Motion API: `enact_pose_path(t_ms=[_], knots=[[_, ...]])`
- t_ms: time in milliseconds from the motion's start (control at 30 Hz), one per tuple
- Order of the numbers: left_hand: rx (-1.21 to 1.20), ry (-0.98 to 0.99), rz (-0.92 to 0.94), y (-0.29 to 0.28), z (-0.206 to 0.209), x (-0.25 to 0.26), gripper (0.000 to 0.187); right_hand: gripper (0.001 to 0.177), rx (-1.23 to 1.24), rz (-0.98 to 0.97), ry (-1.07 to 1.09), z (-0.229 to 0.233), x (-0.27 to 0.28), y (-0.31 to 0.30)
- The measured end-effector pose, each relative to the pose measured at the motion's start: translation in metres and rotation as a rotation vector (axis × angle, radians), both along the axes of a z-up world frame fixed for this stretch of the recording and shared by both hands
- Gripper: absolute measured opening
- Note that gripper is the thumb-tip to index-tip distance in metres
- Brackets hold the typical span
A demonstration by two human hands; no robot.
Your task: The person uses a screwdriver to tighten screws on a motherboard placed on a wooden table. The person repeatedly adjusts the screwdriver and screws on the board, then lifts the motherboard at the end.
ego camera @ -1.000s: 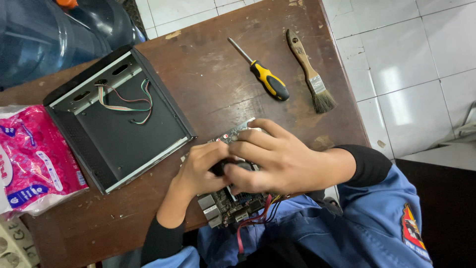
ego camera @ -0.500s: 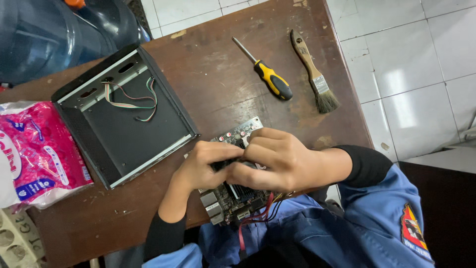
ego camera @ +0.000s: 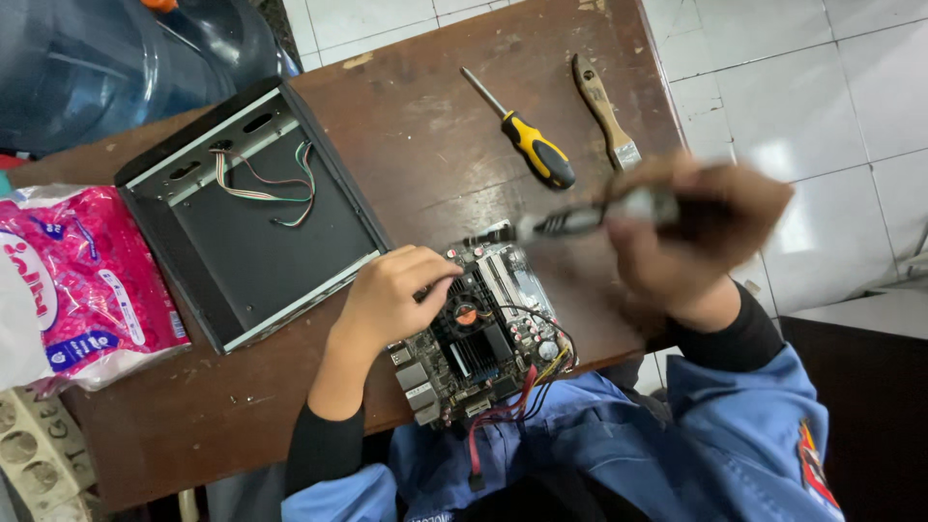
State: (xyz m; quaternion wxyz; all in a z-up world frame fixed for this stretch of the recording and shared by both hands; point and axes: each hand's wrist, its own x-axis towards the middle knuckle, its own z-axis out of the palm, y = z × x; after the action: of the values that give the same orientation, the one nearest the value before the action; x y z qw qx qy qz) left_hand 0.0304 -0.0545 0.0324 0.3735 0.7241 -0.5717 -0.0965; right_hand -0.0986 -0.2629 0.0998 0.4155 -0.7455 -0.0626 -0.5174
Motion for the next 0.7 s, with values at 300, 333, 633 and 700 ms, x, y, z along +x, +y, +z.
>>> enact_pose_path(t_ms=[300, 333, 633, 700], knots=[[0.178, -0.017, -0.118, 0.002, -0.015, -0.012, 0.021, 0.022, 0.042, 0.141, 0.484, -0.079, 0.017, 0.007], [0.175, -0.013, -0.119, 0.003, -0.015, -0.012, 0.021, 0.022, 0.039, 0.140, 0.488, -0.086, 0.018, 0.008], [0.189, -0.101, -0.122, -0.002, -0.024, -0.015, 0.042, 0.013, -0.351, 0.096, 0.454, -0.079, 0.011, 0.011], [0.156, -0.101, -0.119, -0.001, -0.032, -0.015, 0.034, 0.010, -0.240, 0.192, 0.571, -0.072, 0.003, 0.007]])
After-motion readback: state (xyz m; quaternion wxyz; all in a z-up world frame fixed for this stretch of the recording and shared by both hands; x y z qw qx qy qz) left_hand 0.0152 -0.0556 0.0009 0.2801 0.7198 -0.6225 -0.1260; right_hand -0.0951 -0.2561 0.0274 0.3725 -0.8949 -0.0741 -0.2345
